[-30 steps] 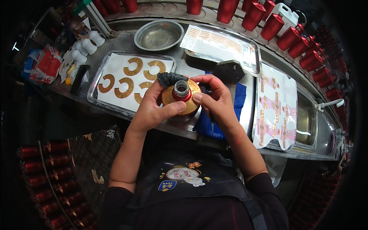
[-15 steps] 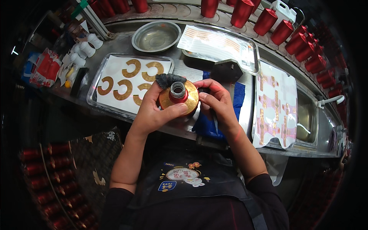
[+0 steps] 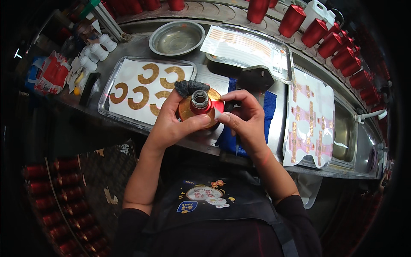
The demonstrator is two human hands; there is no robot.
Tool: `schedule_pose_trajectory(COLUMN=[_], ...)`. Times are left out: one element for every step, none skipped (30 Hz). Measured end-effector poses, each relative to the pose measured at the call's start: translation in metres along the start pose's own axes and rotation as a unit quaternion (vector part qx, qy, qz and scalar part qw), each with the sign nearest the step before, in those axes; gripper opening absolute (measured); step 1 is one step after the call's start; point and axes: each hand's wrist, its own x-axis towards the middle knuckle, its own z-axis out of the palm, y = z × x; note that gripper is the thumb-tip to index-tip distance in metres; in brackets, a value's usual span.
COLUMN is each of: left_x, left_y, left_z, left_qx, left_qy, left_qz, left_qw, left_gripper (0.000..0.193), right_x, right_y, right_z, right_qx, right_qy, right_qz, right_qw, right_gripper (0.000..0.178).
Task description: The person applies gold circular labels to red cylindrical containers. They pick up a label, peel it from a backing sheet, and carefully place it onto the container's surface, smoothing it down. This process is repeated for multiple containers.
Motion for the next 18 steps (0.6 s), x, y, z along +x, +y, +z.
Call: schedule_pose_trajectory(left_x=[0.0, -0.001, -0.002, -0.003, -0.003, -0.004, -0.005, -0.006, -0.007, -0.008, -0.009, -0.01, -0.01, -0.01, -0.01, -0.01, -0.01, -0.01], left_y=[0.0, 0.0, 0.0, 0.0, 0.0, 0.0, 0.0, 0.0, 0.0, 0.0, -0.001, -0.001, -0.001, -0.001, -0.002, -0.003, -0.003, -0.004], left_z=[-0.001, -0.002, -0.004, -0.005, -0.006, -0.007, -0.008, -0.008, -0.007, -0.007, -0.006, -0.005, -0.004, -0.003, -0.002, 0.001, 0.001, 0.003], left_qx=[0.002, -0.003, -0.007, -0.011, -0.035, -0.028, -0.021, -0.015, -0.007, 0.0, 0.008, 0.015, 0.024, 0.028, 0.035, 0.04, 0.043, 0.054], left_qy=[-0.001, -0.011, -0.021, -0.031, -0.037, -0.034, -0.029, -0.02, -0.014, -0.006, 0.003, 0.006, 0.01, 0.015, 0.017, 0.021, 0.026, 0.032], left_qz=[-0.002, 0.011, 0.024, 0.037, 0.037, 0.034, 0.032, 0.03, 0.029, 0.028, 0.028, 0.027, 0.027, 0.03, 0.028, 0.033, 0.035, 0.043], left_qw=[1.0, 1.0, 0.999, 0.999, 0.998, 0.998, 0.999, 0.999, 0.999, 1.0, 1.0, 0.999, 0.999, 0.999, 0.999, 0.998, 0.998, 0.997], left_gripper=[0.065, 0.066, 0.067, 0.068, 0.069, 0.069, 0.069, 0.069, 0.069, 0.068, 0.068, 0.067, 0.065, 0.064, 0.063, 0.061, 0.06, 0.059], right_x=[-0.001, -0.003, -0.003, -0.003, -0.002, 0.0, 0.0, 0.001, 0.001, 0.001, 0.002, 0.001, 0.003, 0.003, 0.004, 0.006, 0.007, 0.008], right_y=[0.001, 0.001, 0.001, 0.0, -0.001, -0.002, -0.004, -0.006, -0.008, -0.01, -0.013, -0.014, -0.016, -0.017, -0.017, -0.017, -0.017, -0.016], right_z=[0.001, 0.002, 0.003, 0.004, 0.004, 0.005, 0.006, 0.008, 0.008, 0.009, 0.01, 0.01, 0.011, 0.011, 0.011, 0.01, 0.01, 0.01], right_qx=[-0.043, -0.085, -0.096, -0.104, -0.106, -0.106, -0.144, -0.117, -0.087, -0.069, -0.051, -0.032, -0.029, -0.029, -0.034, -0.036, -0.042, -0.047], right_qy=[0.004, 0.003, 0.01, 0.01, 0.009, 0.016, 0.021, 0.02, 0.028, 0.026, 0.025, 0.024, 0.024, 0.03, 0.023, 0.022, 0.021, 0.021], right_qz=[-0.025, -0.056, -0.068, -0.066, -0.076, -0.08, -0.075, -0.089, -0.058, -0.044, -0.03, -0.016, -0.012, 0.001, -0.003, 0.001, 0.004, 0.01], right_qw=[0.999, 0.995, 0.993, 0.992, 0.991, 0.991, 0.987, 0.989, 0.994, 0.996, 0.998, 0.999, 0.999, 0.999, 0.999, 0.999, 0.999, 0.999], right_gripper=[0.037, 0.034, 0.026, 0.026, 0.025, 0.024, 0.021, 0.017, 0.015, 0.012, 0.01, 0.007, 0.007, 0.007, 0.007, 0.007, 0.007, 0.007])
